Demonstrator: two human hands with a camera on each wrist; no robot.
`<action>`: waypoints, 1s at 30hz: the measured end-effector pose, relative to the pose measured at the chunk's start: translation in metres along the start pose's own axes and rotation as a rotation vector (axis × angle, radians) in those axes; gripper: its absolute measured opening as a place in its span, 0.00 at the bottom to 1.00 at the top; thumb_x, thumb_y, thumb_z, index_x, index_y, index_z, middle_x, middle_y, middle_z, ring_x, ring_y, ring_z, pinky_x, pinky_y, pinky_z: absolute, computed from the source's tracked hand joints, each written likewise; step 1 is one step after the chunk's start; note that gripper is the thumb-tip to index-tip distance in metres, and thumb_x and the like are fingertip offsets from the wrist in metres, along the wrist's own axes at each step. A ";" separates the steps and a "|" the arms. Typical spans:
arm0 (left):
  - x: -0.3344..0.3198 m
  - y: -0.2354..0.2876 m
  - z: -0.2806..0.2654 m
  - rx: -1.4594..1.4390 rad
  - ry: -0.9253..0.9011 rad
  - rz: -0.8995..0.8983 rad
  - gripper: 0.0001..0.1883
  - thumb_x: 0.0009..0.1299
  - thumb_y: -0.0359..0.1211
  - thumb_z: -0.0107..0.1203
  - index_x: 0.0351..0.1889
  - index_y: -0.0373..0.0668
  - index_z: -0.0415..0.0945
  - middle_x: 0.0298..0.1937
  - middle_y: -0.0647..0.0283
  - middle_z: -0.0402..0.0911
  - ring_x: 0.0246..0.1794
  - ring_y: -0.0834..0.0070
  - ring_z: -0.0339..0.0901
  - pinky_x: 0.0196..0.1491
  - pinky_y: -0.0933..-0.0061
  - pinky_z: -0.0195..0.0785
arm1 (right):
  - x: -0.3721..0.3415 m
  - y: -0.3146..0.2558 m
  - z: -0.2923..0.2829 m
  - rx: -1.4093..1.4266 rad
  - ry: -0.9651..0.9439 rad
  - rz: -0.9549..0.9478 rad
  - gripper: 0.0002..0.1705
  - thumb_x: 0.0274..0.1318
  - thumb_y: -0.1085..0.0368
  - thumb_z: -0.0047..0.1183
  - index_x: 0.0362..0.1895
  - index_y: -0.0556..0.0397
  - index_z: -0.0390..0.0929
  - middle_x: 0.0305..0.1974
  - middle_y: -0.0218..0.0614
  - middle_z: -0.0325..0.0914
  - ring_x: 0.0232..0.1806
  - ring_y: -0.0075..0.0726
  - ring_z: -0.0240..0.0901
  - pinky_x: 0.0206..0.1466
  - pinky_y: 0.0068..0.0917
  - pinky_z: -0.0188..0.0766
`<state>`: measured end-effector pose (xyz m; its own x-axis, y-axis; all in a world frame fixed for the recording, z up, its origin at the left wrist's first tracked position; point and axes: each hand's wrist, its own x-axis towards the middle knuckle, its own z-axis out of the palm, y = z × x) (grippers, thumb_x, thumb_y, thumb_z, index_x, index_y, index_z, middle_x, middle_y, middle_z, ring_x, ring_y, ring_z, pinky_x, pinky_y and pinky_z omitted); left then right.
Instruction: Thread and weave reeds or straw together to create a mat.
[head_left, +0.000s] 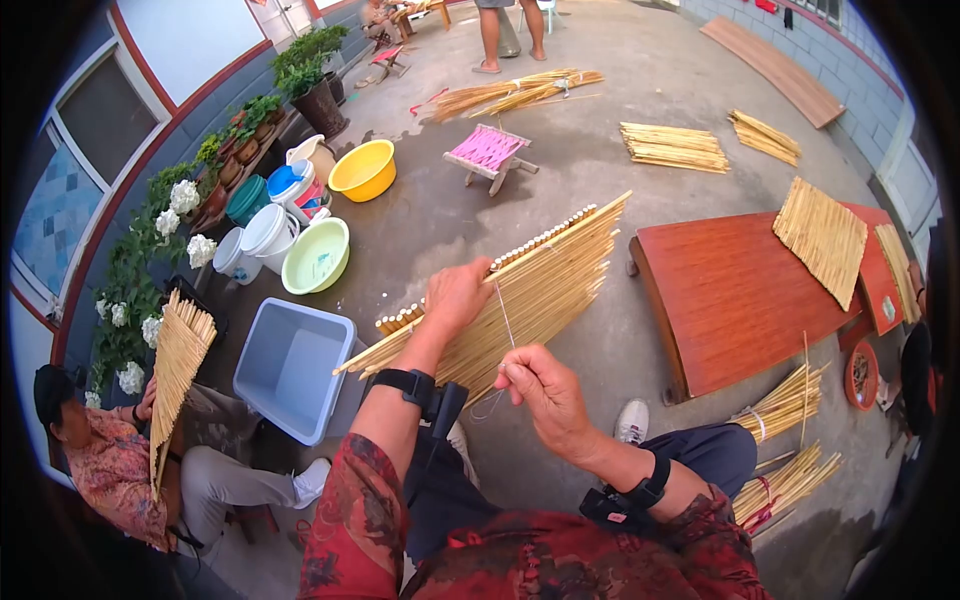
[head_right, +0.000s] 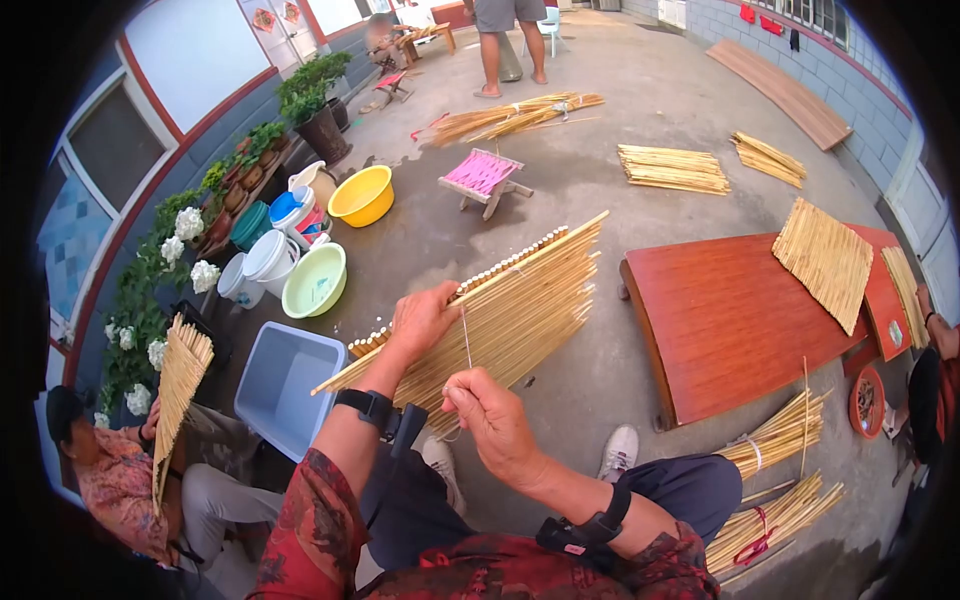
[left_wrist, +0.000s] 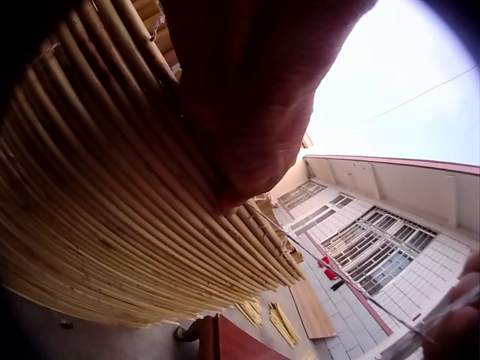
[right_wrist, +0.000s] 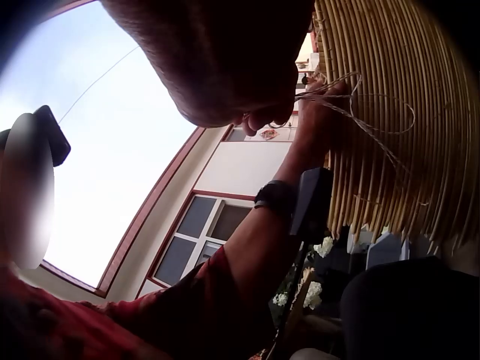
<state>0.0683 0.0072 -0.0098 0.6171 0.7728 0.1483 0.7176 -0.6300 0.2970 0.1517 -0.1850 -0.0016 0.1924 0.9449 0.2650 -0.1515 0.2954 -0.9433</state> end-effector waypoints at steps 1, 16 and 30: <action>-0.001 0.002 0.000 -0.008 0.024 0.007 0.15 0.61 0.39 0.55 0.45 0.48 0.75 0.32 0.51 0.80 0.37 0.51 0.77 0.41 0.54 0.67 | -0.002 -0.001 -0.001 0.002 -0.001 0.002 0.07 0.66 0.67 0.42 0.39 0.56 0.71 0.30 0.29 0.72 0.27 0.18 0.63 0.31 0.18 0.64; -0.002 0.005 -0.001 0.032 -0.038 -0.030 0.14 0.61 0.39 0.57 0.42 0.46 0.74 0.34 0.53 0.81 0.39 0.53 0.76 0.44 0.55 0.65 | -0.011 -0.002 -0.027 -0.067 0.098 0.039 0.08 0.65 0.67 0.43 0.40 0.58 0.71 0.33 0.34 0.72 0.31 0.24 0.69 0.37 0.22 0.66; -0.004 -0.003 -0.010 -0.022 -0.063 -0.160 0.17 0.55 0.40 0.62 0.42 0.46 0.79 0.34 0.54 0.82 0.39 0.56 0.78 0.44 0.61 0.68 | 0.029 -0.084 -0.118 -0.927 0.454 -0.054 0.11 0.62 0.66 0.44 0.47 0.52 0.74 0.36 0.42 0.75 0.31 0.39 0.73 0.30 0.30 0.69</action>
<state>0.0608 0.0068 -0.0012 0.5154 0.8561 0.0385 0.8012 -0.4973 0.3329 0.2841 -0.1988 0.0616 0.5536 0.7346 0.3924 0.6375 -0.0706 -0.7672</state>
